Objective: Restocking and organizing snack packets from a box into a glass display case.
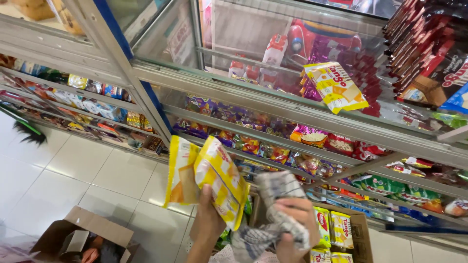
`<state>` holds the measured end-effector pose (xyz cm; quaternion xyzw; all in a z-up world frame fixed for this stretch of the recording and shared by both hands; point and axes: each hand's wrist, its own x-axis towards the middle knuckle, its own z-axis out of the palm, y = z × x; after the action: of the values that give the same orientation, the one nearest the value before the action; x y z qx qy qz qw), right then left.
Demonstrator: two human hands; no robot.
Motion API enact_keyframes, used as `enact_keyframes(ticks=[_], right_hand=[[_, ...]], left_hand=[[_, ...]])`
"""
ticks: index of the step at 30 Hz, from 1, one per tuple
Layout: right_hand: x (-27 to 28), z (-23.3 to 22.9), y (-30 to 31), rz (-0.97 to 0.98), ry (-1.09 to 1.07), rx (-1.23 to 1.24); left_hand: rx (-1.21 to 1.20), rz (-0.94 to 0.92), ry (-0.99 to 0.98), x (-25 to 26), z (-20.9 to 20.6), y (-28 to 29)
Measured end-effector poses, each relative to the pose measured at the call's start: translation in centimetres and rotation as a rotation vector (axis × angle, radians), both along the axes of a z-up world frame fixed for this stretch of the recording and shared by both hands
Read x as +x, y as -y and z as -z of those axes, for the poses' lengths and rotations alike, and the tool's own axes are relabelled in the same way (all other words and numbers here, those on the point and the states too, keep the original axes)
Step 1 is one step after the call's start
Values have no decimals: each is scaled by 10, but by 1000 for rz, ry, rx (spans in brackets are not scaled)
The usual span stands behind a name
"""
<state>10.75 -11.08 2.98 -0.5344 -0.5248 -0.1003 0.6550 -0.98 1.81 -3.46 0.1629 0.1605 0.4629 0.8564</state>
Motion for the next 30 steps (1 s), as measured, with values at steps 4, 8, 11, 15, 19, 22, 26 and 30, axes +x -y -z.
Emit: enact_keyframes(ticks=[4,8,11,15,19,22,26,30], right_hand=[[-19,-19,-21,-116,-264,-82],[-22,-40,-39,-173,-138,-268],[-22,-63,-51,-68,-49,-286],[-23,-74,-64,0,-79,-203],[-11,-51,-62,49,-159,-170],[16,-5,-58,109,-288,-167],[39,47,-48,477,-662,-58],[-20,-21,-38,221,-641,171]], left_hand=[[128,89,-384,5,68,27],[682,117,-557,5,-6,29],[884,122,-378,-2,-60,19],[1020,132,-313,-11,-77,5],[1152,166,-339,-22,-74,-5],[1159,282,-318,-30,-79,-11],[1016,337,-281,-34,-37,-16],[321,543,-66,-26,-4,-24]])
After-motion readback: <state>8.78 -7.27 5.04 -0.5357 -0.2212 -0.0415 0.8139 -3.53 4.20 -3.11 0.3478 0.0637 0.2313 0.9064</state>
